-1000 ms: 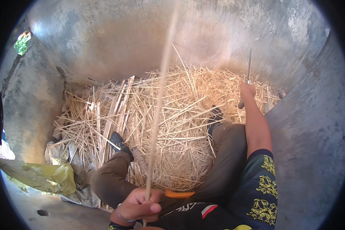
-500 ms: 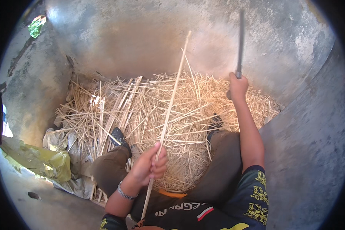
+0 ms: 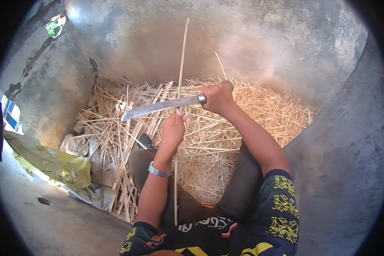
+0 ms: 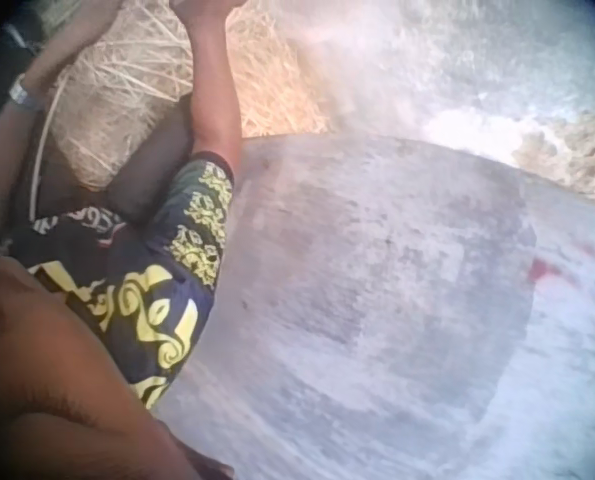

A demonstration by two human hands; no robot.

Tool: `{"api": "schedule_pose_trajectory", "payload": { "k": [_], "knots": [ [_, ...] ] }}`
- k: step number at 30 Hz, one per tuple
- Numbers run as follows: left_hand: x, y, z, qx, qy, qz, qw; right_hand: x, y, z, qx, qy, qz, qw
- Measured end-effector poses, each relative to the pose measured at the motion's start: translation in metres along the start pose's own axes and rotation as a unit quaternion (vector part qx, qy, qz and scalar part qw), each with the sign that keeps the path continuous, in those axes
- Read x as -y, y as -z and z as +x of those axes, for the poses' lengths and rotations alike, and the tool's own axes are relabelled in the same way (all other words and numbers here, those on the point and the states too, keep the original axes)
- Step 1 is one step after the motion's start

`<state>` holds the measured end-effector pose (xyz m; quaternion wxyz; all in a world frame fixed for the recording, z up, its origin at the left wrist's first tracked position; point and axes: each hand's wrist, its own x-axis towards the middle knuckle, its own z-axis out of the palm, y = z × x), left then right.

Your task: The person sits on the floor and uses a machete to split long, thin sticks into smaller pieces. They hold the sticks with one hand and strike them with the machete in the other, creating a pile of processed material.

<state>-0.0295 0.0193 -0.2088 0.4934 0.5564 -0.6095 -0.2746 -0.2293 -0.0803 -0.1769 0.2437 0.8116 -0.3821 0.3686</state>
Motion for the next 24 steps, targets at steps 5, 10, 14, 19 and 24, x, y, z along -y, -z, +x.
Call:
{"api": "schedule_pose_trajectory", "payload": {
  "k": [5,10,14,19,24],
  "knots": [
    [-0.031,0.012,-0.013,0.014,-0.014,0.11,0.994,-0.031,-0.007,-0.01,0.12,-0.223,-0.033,0.967],
    [-0.02,0.024,-0.025,0.03,-0.017,0.137,0.99,-0.03,0.003,0.002,0.288,-0.291,-0.106,0.906],
    [-0.015,0.033,-0.025,0.008,-0.042,0.171,0.984,-0.013,-0.002,-0.015,0.176,-0.156,-0.063,0.97],
    [-0.004,0.04,-0.042,0.062,-0.057,0.157,0.984,-0.029,-0.002,-0.013,0.12,-0.066,-0.09,0.986],
    [-0.007,0.039,-0.052,0.084,-0.032,0.147,0.985,-0.045,0.007,-0.009,0.223,-0.253,-0.102,0.936]
  ]
}}
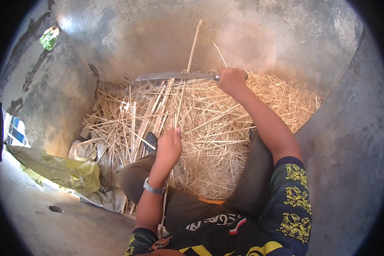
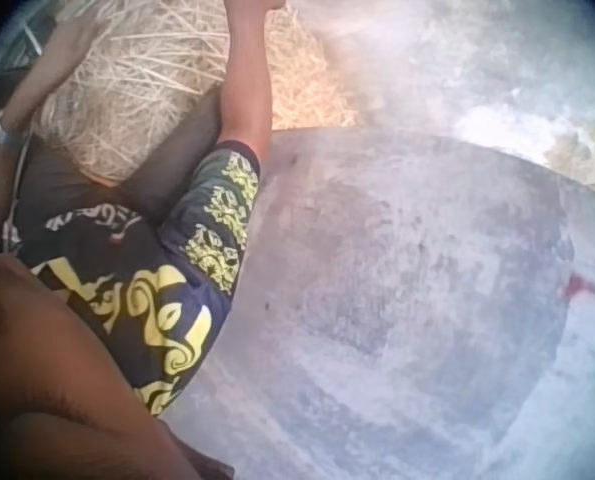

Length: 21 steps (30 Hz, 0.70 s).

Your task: The person sits on the floor and uses a machete to split long, thin sticks into smaller pieces. They hold the sticks with one hand and strike them with the machete in the other, creating a pile of processed material.

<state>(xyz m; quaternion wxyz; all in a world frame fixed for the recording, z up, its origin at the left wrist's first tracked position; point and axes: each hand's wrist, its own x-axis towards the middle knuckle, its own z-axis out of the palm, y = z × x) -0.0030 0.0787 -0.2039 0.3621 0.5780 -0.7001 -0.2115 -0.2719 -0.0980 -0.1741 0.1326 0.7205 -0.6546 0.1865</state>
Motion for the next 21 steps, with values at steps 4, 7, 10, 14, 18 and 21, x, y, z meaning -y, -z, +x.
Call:
{"api": "schedule_pose_trajectory", "payload": {
  "k": [4,7,10,14,18,21],
  "knots": [
    [0.029,0.0,-0.016,-0.028,-0.002,-0.005,1.0,0.034,0.007,-0.022,0.005,0.105,-0.027,0.994],
    [0.016,0.007,-0.025,-0.005,0.022,-0.02,1.0,0.025,-0.018,-0.023,-0.174,0.324,0.045,0.929],
    [-0.002,0.002,-0.034,0.023,0.025,-0.02,0.999,-0.017,-0.046,0.005,-0.177,0.292,0.021,0.94],
    [0.017,-0.001,-0.025,0.01,0.014,-0.023,1.0,-0.005,-0.035,0.005,-0.05,0.089,-0.022,0.995],
    [0.033,-0.002,-0.03,-0.009,0.028,-0.003,1.0,0.047,-0.003,-0.02,0.016,0.164,-0.033,0.986],
    [0.013,-0.008,-0.031,0.017,0.029,-0.042,0.999,0.007,-0.048,-0.015,-0.108,0.339,0.087,0.93]
  ]
}}
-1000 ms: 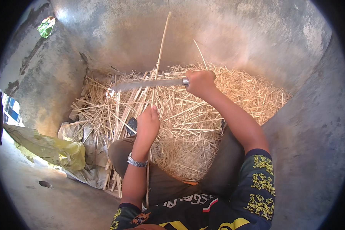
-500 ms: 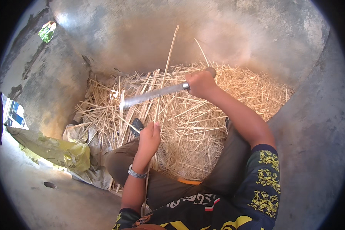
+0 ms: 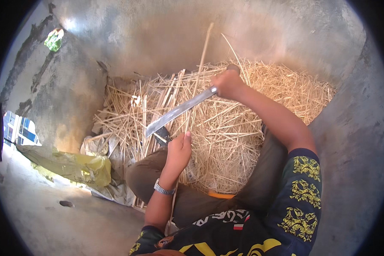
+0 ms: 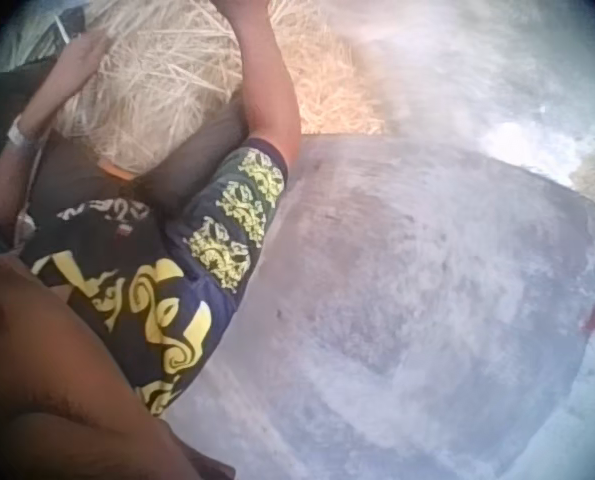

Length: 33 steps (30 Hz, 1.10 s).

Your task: The person sits on the floor and uses a machete to split long, thin sticks into smaller pieces. They hold the sticks with one hand and strike them with the machete in the other, creating a pile of processed material.

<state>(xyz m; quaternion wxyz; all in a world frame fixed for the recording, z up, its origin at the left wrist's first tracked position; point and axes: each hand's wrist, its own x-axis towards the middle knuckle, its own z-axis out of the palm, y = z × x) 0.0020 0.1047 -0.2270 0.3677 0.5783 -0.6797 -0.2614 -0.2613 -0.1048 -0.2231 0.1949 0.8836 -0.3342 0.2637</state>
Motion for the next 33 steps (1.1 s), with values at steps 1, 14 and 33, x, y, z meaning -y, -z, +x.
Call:
{"api": "schedule_pose_trajectory", "payload": {
  "k": [1,14,33],
  "knots": [
    [-0.005,-0.001,-0.005,0.002,0.009,-0.011,1.0,-0.01,-0.001,0.002,0.071,-0.119,-0.021,0.99],
    [-0.006,-0.007,0.01,0.032,0.039,-0.007,0.999,0.014,0.006,-0.017,0.033,-0.007,-0.018,0.999],
    [-0.044,-0.029,-0.015,0.169,-0.04,0.032,0.984,-0.11,0.042,-0.08,0.252,-0.409,-0.135,0.867]
  ]
}}
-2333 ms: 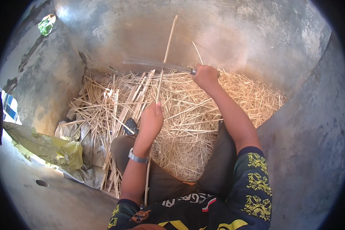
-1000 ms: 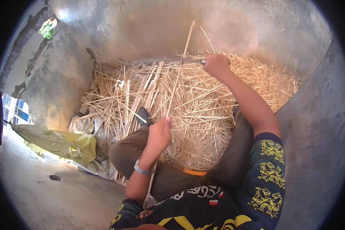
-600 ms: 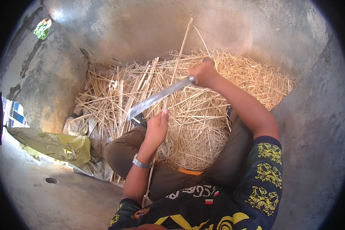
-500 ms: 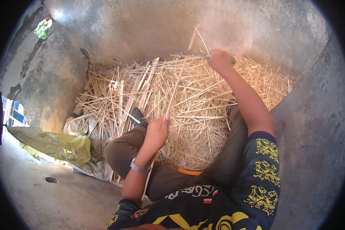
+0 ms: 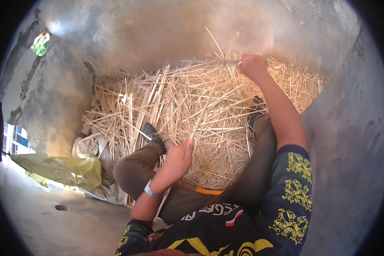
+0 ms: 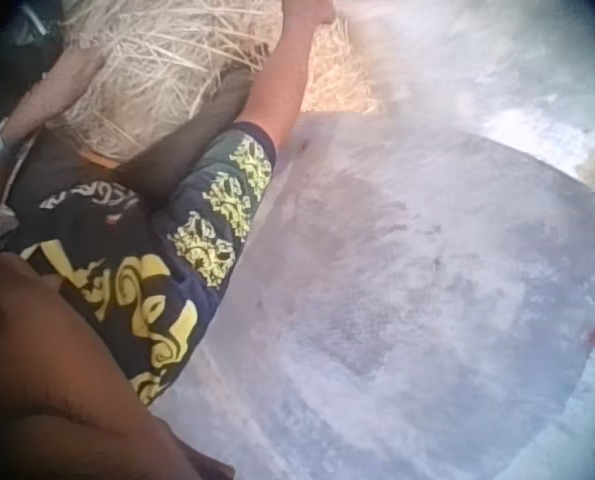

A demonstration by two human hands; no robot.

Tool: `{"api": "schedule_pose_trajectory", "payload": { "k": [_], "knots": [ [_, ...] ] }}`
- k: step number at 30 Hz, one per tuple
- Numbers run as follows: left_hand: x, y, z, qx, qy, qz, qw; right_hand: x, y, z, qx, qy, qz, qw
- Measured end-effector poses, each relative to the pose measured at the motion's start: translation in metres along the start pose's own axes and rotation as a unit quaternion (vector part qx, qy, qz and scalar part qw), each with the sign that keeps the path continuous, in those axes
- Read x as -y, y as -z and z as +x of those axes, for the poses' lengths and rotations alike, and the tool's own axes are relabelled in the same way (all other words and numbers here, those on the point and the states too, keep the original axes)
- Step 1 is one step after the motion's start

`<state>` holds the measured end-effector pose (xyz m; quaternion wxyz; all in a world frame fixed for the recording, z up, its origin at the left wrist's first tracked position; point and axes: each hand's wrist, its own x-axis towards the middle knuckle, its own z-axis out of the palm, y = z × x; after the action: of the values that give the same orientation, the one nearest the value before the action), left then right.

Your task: The person sits on the floor and uses a machete to split long, thin sticks into smaller pieces. They hold the sticks with one hand and strike them with the machete in the other, creating a pile of processed material.

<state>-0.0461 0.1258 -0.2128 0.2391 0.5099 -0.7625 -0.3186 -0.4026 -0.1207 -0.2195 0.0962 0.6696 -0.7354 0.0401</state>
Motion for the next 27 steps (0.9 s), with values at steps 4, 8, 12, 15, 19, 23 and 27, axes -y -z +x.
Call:
{"api": "schedule_pose_trajectory", "payload": {
  "k": [4,8,12,15,19,23,27],
  "knots": [
    [-0.001,-0.013,-0.003,0.024,-0.022,0.006,0.999,-0.032,0.004,-0.016,-0.03,-0.209,0.129,0.969],
    [0.013,-0.006,-0.008,0.003,0.039,0.025,0.999,-0.019,0.026,-0.033,-0.01,-0.136,0.107,0.985],
    [0.013,0.002,-0.007,-0.018,0.052,-0.006,0.998,0.011,0.025,-0.045,0.038,0.072,-0.032,0.996],
    [-0.007,0.002,-0.009,0.003,0.03,0.016,0.999,-0.054,-0.013,-0.023,-0.103,0.107,0.042,0.988],
    [0.001,0.0,-0.015,0.017,-0.003,0.023,1.0,-0.061,0.004,-0.027,-0.045,-0.19,0.12,0.973],
    [0.005,-0.005,-0.019,0.017,0.042,-0.002,0.999,-0.049,0.019,-0.039,0.039,-0.204,0.132,0.969],
    [0.013,-0.006,-0.011,-0.002,0.063,0.007,0.998,-0.018,0.028,-0.046,0.053,-0.053,0.025,0.997]
  ]
}}
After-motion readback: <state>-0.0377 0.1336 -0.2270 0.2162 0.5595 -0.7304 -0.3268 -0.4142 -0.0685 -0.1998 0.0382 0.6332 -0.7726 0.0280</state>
